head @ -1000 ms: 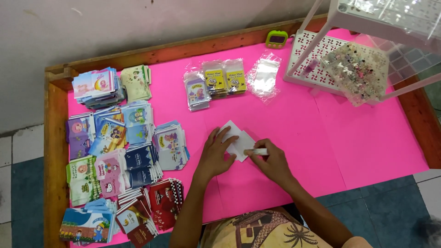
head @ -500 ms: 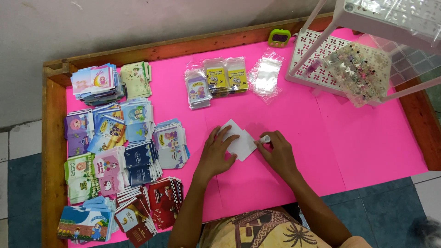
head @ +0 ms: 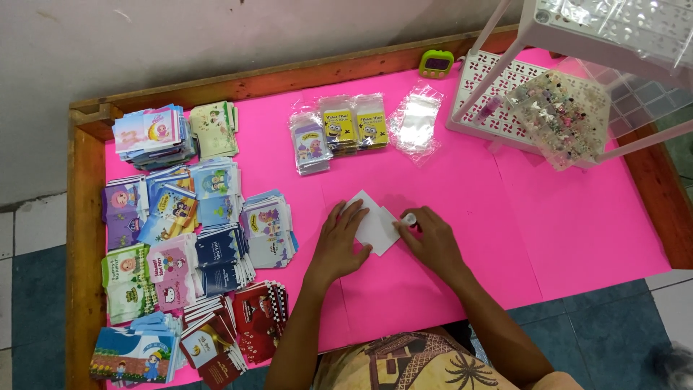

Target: Packaging small illustrated cards into plastic bags and preparing paper inserts using a glue stick.

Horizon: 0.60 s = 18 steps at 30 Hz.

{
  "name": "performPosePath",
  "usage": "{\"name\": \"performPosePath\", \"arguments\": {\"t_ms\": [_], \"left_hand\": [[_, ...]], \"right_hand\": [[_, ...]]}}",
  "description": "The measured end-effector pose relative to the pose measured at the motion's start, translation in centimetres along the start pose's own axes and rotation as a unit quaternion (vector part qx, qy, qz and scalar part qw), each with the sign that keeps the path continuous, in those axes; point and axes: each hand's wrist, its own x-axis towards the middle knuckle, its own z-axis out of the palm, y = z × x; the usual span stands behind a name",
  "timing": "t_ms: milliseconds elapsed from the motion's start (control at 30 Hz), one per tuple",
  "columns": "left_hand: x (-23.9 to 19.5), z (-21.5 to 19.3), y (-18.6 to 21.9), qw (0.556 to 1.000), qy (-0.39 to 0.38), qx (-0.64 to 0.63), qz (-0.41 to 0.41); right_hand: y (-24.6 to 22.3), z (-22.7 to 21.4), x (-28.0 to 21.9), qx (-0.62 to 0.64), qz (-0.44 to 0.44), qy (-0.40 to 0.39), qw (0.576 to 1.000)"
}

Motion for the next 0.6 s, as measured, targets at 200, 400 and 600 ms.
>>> {"name": "performPosePath", "arguments": {"t_ms": [200,400,600], "left_hand": [[0.0,-0.2,0.1,1.000,-0.009,-0.003,-0.004],[-0.1,-0.1,0.1,1.000,-0.009,-0.005,-0.005],[-0.2,-0.3,0.2,1.000,-0.018,-0.016,-0.012]], "right_hand": [[-3.2,-0.2,3.6,0.006,-0.037,0.013,0.999],[-3.8,-0.7,3.4,-0.036,-0.028,-0.004,0.999],[-2.3,-1.1,2.7,-0.064,-0.041,-0.016,0.997]]}}
